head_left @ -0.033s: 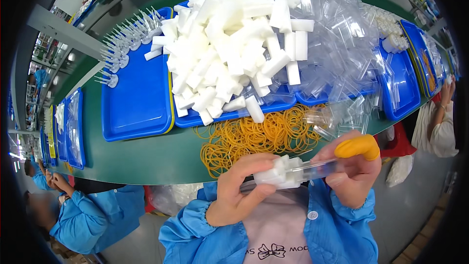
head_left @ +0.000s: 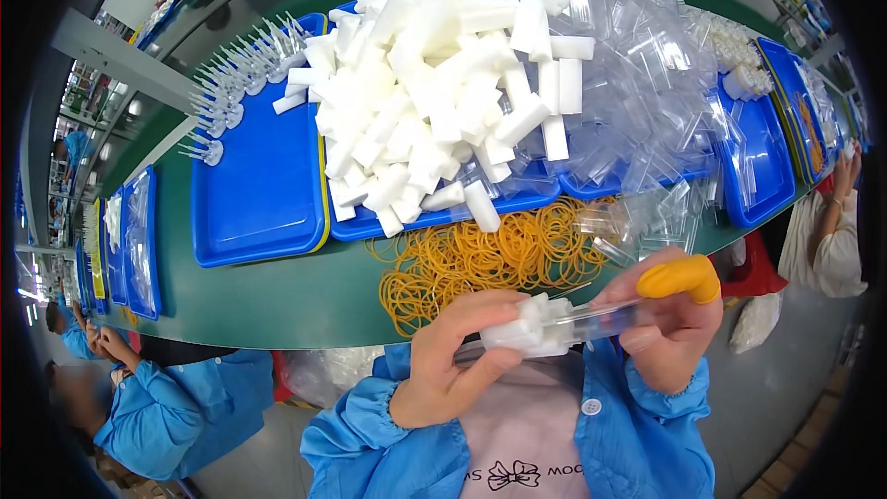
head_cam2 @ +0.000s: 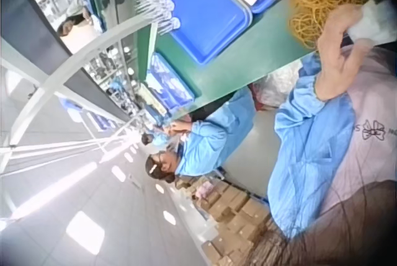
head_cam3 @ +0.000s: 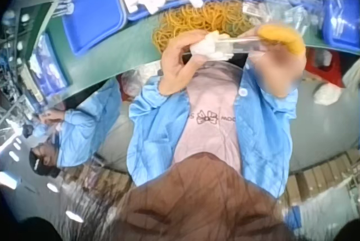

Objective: The person assembles small white cylindrical components by inserting them into clear plastic holders. They secure the components with a yellow rubber band and place the finished unit into a clear plastic bag. The process is repeated multiple times using parts from blue trays on a green workbench.

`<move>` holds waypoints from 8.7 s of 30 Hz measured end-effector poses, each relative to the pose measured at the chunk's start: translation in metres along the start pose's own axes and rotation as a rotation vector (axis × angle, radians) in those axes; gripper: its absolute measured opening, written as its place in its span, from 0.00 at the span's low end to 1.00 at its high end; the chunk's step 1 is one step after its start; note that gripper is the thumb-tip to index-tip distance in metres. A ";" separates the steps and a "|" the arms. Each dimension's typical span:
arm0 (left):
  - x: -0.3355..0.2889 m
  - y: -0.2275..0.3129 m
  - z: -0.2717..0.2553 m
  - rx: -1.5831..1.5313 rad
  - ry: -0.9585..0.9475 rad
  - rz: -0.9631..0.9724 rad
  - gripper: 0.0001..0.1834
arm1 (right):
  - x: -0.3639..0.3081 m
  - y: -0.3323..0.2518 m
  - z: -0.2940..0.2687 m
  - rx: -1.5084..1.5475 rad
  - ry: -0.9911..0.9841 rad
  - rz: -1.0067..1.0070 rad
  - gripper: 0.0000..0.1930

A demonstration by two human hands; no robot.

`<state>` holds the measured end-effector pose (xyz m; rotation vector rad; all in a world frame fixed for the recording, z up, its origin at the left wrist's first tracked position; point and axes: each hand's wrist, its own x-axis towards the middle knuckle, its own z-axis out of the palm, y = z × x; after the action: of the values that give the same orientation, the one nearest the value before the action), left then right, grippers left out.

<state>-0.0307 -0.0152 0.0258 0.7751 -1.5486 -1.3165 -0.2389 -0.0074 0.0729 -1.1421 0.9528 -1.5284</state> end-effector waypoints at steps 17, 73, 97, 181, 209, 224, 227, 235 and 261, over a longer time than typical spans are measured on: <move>0.002 0.008 -0.001 0.258 0.049 0.143 0.18 | -0.012 0.000 0.008 -0.407 -0.091 -0.232 0.21; -0.009 0.000 -0.007 -0.452 0.184 -0.195 0.22 | 0.005 0.028 -0.012 -0.330 -0.204 -0.086 0.14; -0.004 -0.003 -0.012 -0.451 0.343 -0.129 0.22 | 0.026 0.014 -0.033 -1.243 -0.091 -0.334 0.11; -0.003 0.004 -0.005 -0.491 0.279 -0.127 0.37 | 0.018 -0.007 -0.003 -0.731 -0.164 -0.203 0.16; 0.000 0.000 -0.016 -0.492 0.300 -0.172 0.30 | 0.021 0.018 -0.031 -1.088 0.005 -0.282 0.16; 0.001 0.010 -0.001 0.217 -0.036 -0.076 0.31 | 0.012 0.007 -0.022 -0.034 0.030 0.135 0.19; 0.006 0.016 -0.001 0.281 -0.047 -0.023 0.29 | 0.011 0.008 -0.019 -0.014 0.026 0.141 0.19; 0.011 0.026 0.006 0.256 -0.066 -0.002 0.27 | 0.010 0.008 -0.020 0.087 0.016 0.168 0.19; 0.009 0.000 0.000 0.030 0.087 -0.094 0.27 | 0.009 -0.001 -0.018 0.002 -0.072 0.064 0.17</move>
<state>-0.0340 -0.0233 0.0276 0.9226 -1.4809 -1.3123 -0.2576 -0.0158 0.0710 -1.1473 0.9299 -1.4275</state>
